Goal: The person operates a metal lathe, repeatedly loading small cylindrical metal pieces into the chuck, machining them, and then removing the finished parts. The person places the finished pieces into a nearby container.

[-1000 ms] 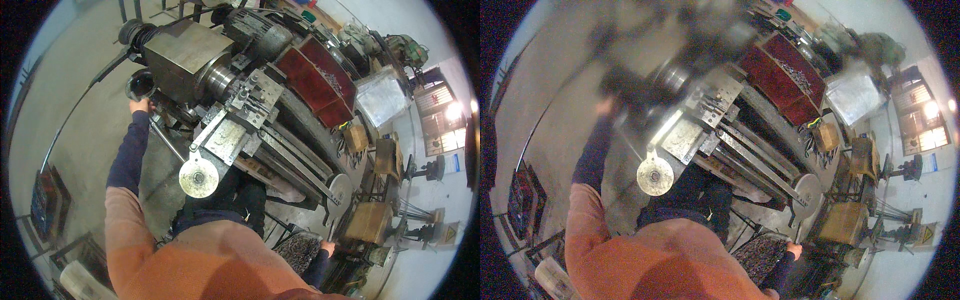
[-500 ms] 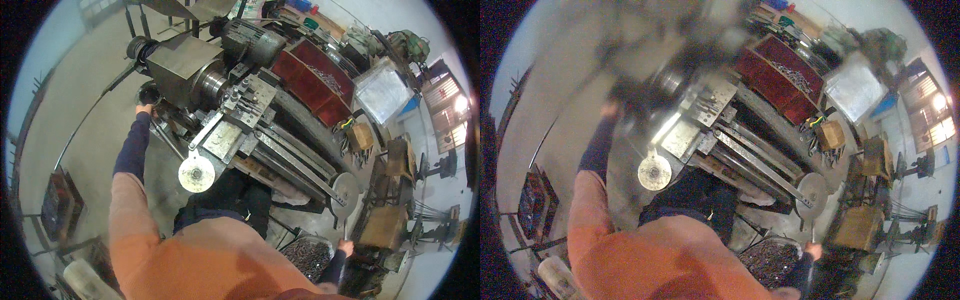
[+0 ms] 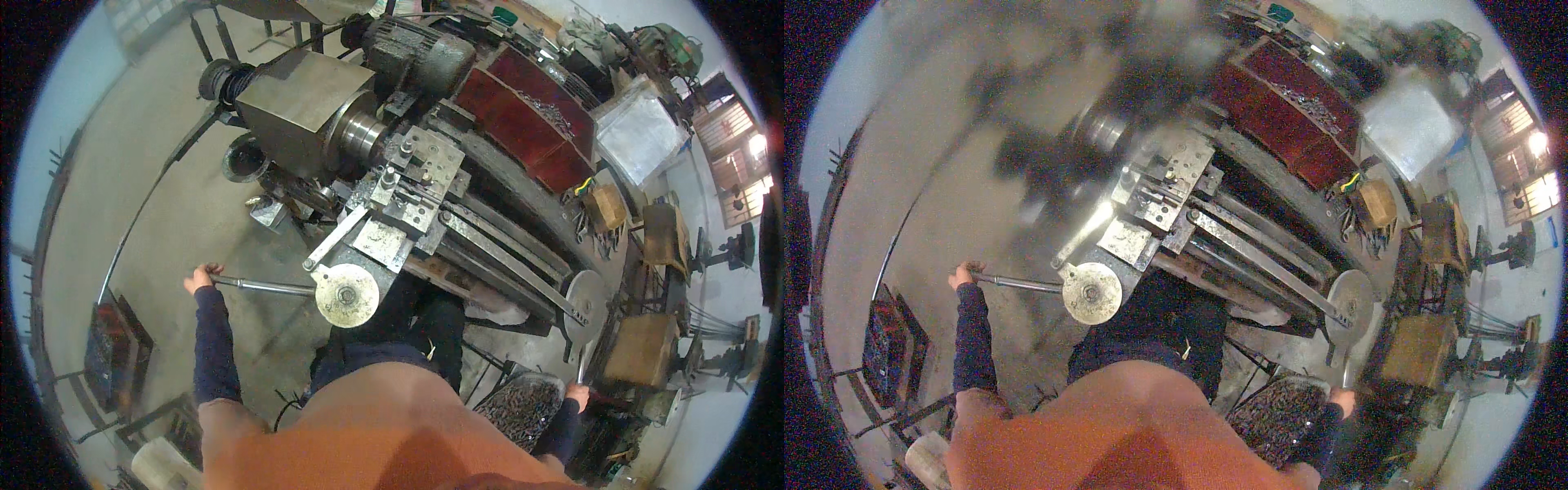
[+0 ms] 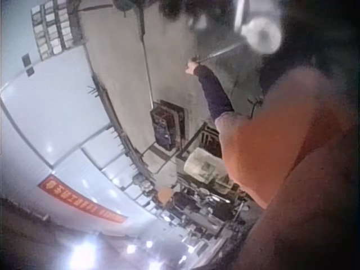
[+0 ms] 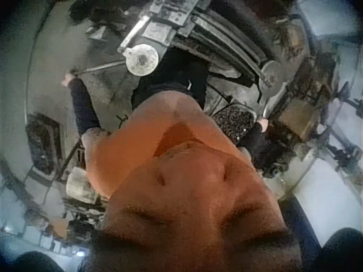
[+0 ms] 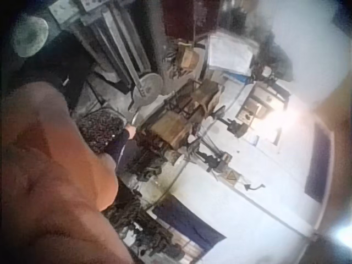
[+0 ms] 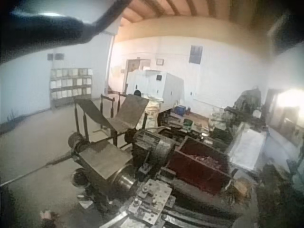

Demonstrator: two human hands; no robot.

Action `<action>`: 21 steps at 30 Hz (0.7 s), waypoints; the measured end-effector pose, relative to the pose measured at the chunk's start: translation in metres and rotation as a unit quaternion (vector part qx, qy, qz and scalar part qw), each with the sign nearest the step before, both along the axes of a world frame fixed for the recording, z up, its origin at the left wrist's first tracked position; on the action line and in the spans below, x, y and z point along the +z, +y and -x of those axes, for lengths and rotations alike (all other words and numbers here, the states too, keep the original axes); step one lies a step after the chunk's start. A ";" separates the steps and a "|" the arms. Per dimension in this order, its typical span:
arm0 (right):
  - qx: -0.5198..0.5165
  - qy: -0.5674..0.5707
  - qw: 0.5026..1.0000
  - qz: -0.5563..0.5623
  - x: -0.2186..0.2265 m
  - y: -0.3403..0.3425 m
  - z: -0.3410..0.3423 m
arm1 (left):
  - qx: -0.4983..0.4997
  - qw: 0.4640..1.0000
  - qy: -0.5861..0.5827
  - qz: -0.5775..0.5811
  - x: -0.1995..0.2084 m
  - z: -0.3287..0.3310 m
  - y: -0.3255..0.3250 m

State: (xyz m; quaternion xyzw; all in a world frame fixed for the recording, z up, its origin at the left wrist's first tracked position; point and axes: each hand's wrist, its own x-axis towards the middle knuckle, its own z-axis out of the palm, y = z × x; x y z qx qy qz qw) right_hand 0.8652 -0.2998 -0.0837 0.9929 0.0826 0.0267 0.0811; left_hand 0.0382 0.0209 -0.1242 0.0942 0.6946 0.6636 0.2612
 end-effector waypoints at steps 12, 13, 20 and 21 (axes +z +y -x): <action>-0.062 0.074 0.995 -0.016 0.011 0.009 0.041 | 0.054 0.998 0.026 -0.022 0.003 -0.014 0.031; -0.065 0.073 0.995 -0.012 0.012 0.012 0.041 | 0.045 0.998 0.033 -0.009 0.002 -0.011 0.030; -0.025 0.015 0.999 -0.030 0.010 0.006 0.013 | 0.008 0.999 0.044 0.010 -0.007 0.002 0.020; -0.010 0.020 1.000 -0.019 0.011 0.004 -0.006 | 0.001 0.999 0.044 0.003 -0.030 0.029 0.020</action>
